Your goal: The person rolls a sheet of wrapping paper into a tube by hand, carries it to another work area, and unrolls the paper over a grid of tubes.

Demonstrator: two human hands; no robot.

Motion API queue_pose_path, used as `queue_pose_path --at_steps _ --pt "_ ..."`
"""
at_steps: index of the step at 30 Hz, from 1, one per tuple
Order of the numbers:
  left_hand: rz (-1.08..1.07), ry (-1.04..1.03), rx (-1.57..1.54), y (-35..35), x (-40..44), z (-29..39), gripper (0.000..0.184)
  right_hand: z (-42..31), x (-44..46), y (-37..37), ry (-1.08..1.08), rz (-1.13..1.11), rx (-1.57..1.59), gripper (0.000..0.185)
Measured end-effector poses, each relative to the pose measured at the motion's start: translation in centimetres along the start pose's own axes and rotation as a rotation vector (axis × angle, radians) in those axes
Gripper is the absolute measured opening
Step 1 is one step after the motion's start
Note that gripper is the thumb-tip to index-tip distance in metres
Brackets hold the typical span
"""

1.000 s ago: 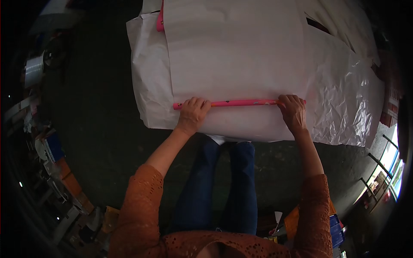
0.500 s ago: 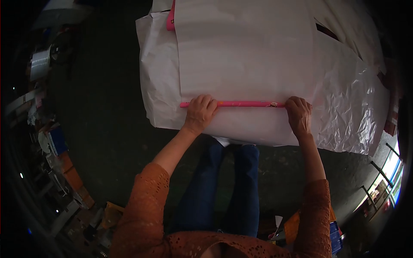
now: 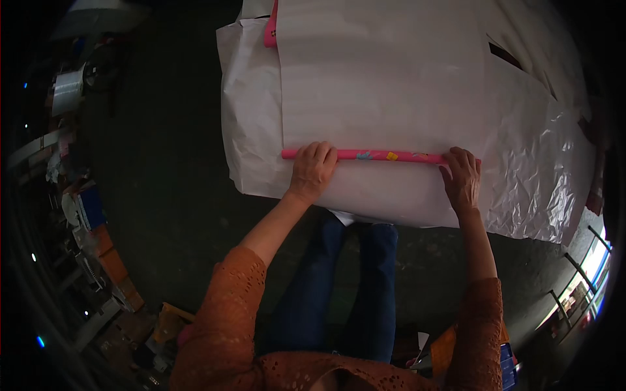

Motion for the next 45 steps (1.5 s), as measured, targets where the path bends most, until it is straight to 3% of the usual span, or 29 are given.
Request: queue_pose_path --at_steps 8,12,15,17,21,23,27,30,36,39,45 --pt "-0.172 0.014 0.002 -1.9 -1.4 -0.6 0.021 1.4 -1.8 -1.1 -0.099 -0.132 0.110 0.019" --pt "-0.102 -0.054 0.024 -0.8 0.2 0.4 0.024 0.3 -1.2 -0.3 -0.019 -0.026 0.030 0.019" --pt "-0.102 -0.033 0.092 -0.7 0.6 0.5 0.032 -0.1 -0.6 -0.1 -0.051 -0.016 -0.068 0.024" --pt "-0.139 0.002 0.082 -1.3 0.2 0.3 0.039 0.3 -0.6 -1.5 -0.127 -0.148 -0.043 0.030" --pt "-0.203 -0.006 0.110 -2.6 0.0 -0.5 0.040 0.1 -0.4 -0.9 -0.178 -0.021 0.039 0.033" --pt "-0.204 -0.050 0.069 -2.6 0.7 -0.4 0.040 -1.9 0.5 0.4 -0.094 0.077 -0.056 0.026" --pt "-0.313 0.009 0.053 -3.0 0.8 -0.8 0.041 -2.2 0.8 -1.6 -0.051 0.022 0.010 0.027" --pt "-0.168 0.070 0.036 -1.8 0.4 0.2 0.042 -2.2 0.4 -1.7 -0.042 0.006 -0.015 0.020" --pt "-0.240 0.084 -0.128 -1.6 -3.3 4.2 0.065 -2.5 -3.4 -1.8 -0.038 -0.088 0.028 0.013" --pt "-0.297 0.079 -0.207 -3.1 -3.1 4.6 0.072 -2.4 -2.9 -2.2 -0.094 -0.164 0.018 0.016" --pt "-0.356 0.124 -0.182 -4.8 -1.1 2.8 0.077 -4.7 -1.0 -1.3 -0.107 -0.022 -0.089 0.035"
Point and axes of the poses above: each hand's wrist, its own x-axis towards the middle knuckle, its own y-axis out of the back of the hand, z = x × y, the point moved 10 cm from there along x, towards the middle knuckle, and after that the axes turned 1 degree about z, right-handed, at the moved point
